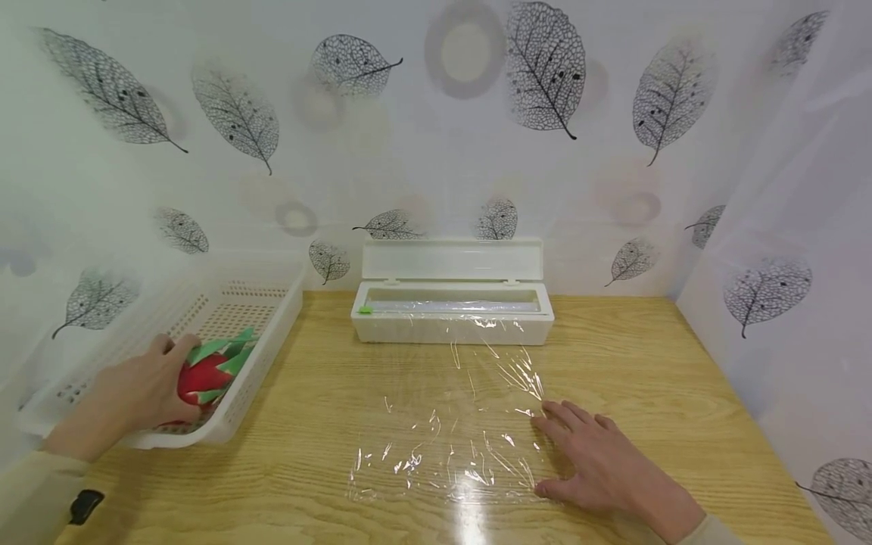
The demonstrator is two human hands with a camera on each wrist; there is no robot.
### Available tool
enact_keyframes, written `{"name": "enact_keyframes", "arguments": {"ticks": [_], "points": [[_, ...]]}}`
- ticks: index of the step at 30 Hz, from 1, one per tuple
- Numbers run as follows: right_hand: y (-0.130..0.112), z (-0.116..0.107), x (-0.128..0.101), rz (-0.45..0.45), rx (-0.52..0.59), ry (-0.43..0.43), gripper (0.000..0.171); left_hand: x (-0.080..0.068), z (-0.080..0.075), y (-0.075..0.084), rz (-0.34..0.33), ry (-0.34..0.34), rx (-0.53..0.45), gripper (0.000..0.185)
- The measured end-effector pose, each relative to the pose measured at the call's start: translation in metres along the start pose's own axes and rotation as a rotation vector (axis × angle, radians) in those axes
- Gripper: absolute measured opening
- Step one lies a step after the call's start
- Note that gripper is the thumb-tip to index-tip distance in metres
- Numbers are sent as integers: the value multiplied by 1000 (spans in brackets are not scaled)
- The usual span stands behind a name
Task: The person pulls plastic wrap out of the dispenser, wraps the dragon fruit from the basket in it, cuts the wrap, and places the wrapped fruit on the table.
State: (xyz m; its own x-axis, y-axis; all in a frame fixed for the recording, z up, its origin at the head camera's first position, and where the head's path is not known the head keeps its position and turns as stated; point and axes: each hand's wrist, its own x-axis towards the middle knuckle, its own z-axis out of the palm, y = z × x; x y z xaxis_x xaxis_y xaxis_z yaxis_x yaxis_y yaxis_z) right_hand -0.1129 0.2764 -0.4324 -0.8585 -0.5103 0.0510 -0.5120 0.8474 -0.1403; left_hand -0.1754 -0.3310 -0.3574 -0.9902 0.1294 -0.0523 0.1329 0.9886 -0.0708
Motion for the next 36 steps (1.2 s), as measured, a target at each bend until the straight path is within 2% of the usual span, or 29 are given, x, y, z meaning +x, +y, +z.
{"name": "enact_keyframes", "arguments": {"ticks": [6, 17, 24, 36], "points": [[1, -1, 0, -3, -11, 12, 88, -1, -6, -7, -30, 14, -11, 96], [2, 0, 0, -5, -4, 3, 88, -5, -23, -7, -17, 73, -29, 98], [1, 0, 0, -7, -4, 0, 89, -9, -31, -8, -37, 121, -39, 103], [2, 1, 0, -4, -13, -3, 89, -14, -40, -6, -10, 229, -58, 100]]}}
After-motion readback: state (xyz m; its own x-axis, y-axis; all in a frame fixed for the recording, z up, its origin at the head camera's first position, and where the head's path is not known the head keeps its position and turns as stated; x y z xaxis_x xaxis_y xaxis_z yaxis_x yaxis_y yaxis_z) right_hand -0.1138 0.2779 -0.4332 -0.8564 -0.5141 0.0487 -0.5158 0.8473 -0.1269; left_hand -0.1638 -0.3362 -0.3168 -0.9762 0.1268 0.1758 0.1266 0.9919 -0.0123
